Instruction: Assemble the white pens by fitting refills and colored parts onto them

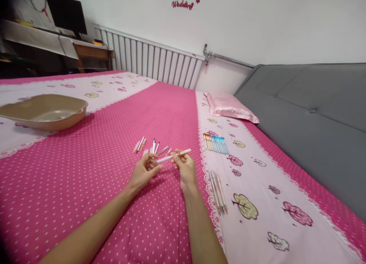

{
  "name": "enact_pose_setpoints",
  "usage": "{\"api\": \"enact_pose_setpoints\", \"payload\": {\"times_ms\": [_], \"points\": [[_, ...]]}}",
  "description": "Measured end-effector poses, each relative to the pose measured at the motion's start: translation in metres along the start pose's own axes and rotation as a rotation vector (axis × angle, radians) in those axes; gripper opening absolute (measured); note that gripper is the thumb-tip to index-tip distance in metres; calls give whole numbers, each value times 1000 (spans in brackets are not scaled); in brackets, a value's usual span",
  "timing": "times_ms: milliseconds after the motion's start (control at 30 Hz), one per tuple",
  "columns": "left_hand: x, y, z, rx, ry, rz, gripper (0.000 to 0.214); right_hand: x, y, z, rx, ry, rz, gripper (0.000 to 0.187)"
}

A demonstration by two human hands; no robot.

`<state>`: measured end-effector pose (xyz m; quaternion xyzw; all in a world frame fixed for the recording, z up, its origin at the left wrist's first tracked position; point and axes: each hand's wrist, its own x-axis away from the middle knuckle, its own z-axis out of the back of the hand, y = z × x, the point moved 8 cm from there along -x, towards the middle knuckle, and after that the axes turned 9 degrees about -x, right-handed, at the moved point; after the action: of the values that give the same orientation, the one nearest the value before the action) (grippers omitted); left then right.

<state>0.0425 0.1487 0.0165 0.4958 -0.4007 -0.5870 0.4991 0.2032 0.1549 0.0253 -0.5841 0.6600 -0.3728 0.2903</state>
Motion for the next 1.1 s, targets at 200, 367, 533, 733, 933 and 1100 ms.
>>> {"api": "enact_pose_setpoints", "payload": {"times_ms": [200,367,533,733,933,1100], "points": [[1,11,1,-117,20,-105,24,1,2,-3,22,-17,-7,34],[1,3,0,-156,-1,-13,44,3,1,-7,29,-40,-1,31],[2,-7,1,-60,-6,110,56,2,3,-8,10,-72,-20,30],[1,6,1,-52,13,-46,39,1,5,-5,29,-40,-22,32],[1,11,0,-140,3,-104,28,1,5,-6,35,-46,-24,34],[1,-1,-1,-163,-33,14,51,3,5,-9,8,-64,-43,34]]}}
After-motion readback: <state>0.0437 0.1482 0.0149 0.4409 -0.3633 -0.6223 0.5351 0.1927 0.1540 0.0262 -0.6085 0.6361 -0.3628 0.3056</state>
